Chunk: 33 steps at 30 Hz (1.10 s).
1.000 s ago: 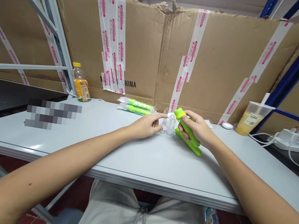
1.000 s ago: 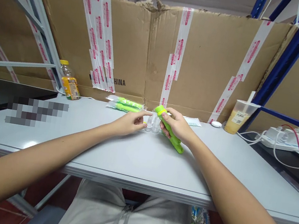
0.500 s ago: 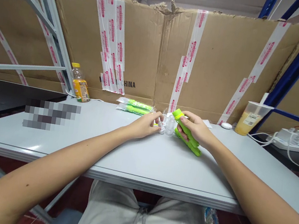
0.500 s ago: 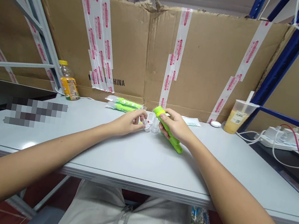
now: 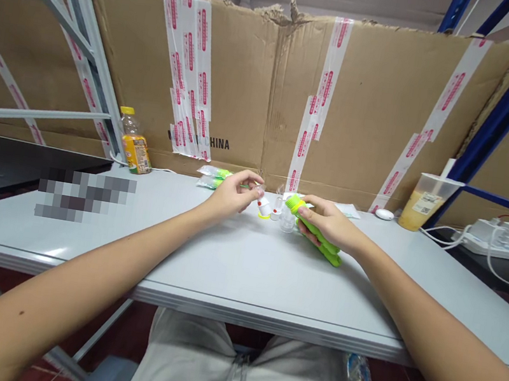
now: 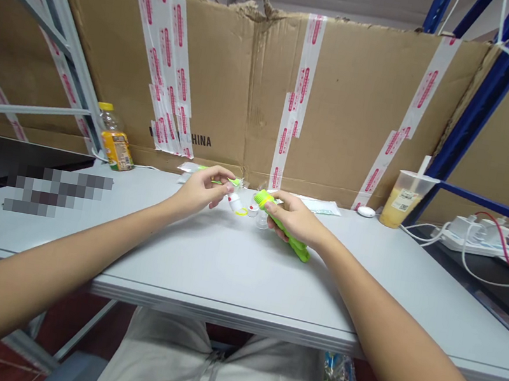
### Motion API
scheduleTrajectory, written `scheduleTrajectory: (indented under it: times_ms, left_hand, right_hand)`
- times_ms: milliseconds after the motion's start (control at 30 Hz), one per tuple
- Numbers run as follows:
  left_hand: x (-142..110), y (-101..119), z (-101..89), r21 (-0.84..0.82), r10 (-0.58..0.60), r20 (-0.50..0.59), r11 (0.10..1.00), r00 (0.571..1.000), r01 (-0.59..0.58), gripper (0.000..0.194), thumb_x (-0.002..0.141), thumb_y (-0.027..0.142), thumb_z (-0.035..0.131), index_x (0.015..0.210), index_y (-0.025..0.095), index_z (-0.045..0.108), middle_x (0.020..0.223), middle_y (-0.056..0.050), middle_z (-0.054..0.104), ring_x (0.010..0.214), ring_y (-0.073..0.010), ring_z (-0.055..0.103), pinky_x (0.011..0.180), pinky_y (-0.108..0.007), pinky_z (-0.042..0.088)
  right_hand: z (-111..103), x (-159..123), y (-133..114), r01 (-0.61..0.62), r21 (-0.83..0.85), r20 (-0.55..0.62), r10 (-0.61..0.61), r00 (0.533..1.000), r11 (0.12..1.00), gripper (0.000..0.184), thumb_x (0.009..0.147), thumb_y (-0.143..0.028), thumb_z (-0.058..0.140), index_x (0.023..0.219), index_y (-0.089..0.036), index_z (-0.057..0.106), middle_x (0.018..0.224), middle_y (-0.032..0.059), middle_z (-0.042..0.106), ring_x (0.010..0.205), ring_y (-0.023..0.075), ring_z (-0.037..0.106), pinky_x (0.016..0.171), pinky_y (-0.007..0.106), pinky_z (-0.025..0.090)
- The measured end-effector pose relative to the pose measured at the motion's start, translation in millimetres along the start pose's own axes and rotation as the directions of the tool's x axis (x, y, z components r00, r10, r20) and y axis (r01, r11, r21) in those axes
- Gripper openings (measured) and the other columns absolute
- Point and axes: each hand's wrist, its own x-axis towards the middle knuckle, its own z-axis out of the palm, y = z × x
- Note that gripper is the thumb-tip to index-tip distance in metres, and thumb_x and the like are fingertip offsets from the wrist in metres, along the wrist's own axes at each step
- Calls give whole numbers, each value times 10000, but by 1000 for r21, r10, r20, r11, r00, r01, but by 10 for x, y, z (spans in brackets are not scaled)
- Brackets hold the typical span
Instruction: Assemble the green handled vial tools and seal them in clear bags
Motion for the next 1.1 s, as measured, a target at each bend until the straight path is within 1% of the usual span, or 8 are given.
scheduleTrajectory:
  times_ms: [67,200,367,600,733,833,933,1100]
  left_hand:
    - [-4,10,6,-26,12,-11,1000,1000,-12,274,806,376,700,930,158,589,673,36,555,408,-55,453,392,-222,354]
    - [-22,22,47,-126,24,-2,992,1000,-24,344,784,421,739,865,174,514,637,52,558,389,-61,474,374,-217,381]
    - [-43,22,88,-218,22,99,976,995,0,395,787,469,746,872,177,495,609,48,579,395,-73,518,392,-211,428]
    - [-55,-66,149,-344,-10,279,932,960,110,412,790,458,752,901,179,471,726,-13,682,445,-81,566,445,-225,487]
    - [-76,-49,190,-285,-11,290,954,957,98,362,832,416,709,1023,167,529,777,-21,677,470,-73,569,468,-221,491]
    - [-104,13,209,-179,-5,277,982,961,57,368,831,362,699,1111,152,584,710,6,634,481,-74,553,470,-211,473]
    - [-131,70,219,-107,3,262,994,965,26,334,809,324,705,1072,136,620,618,31,588,478,-77,534,457,-197,437]
    - [-145,95,215,-74,5,260,997,965,15,280,813,317,679,1018,132,632,540,46,550,450,-82,512,456,-201,415]
  right_hand:
    - [7,-12,-19,-34,-83,45,38,998,996,343,933,-519,540,1065,-203,546,668,-26,582,429,83,457,399,215,356]
    - [31,-29,-43,-77,-202,122,103,987,976,345,930,-519,541,1069,-203,544,684,-20,599,452,88,464,387,207,346]
    - [57,-28,-58,-63,-222,82,83,993,973,355,935,-482,540,1153,-203,539,684,-26,594,458,87,465,416,208,359]
    - [72,-38,-60,-29,-213,107,53,993,977,431,943,-437,541,1304,-204,513,661,-37,564,452,87,452,435,216,347]
    - [92,-25,-38,-16,-220,97,38,995,975,452,956,-417,531,1348,-192,505,609,-58,508,452,83,412,457,221,327]
    - [104,-16,-25,-1,-214,85,20,996,977,494,969,-401,515,1413,-186,472,574,-72,463,459,86,390,476,225,316]
    - [111,-19,-25,-7,-192,82,23,996,981,520,971,-410,510,1436,-185,458,571,-72,461,457,88,383,477,228,309]
    - [109,-28,-32,-9,-184,93,26,995,983,523,958,-415,529,1422,-180,480,570,-67,473,457,94,387,477,234,313]
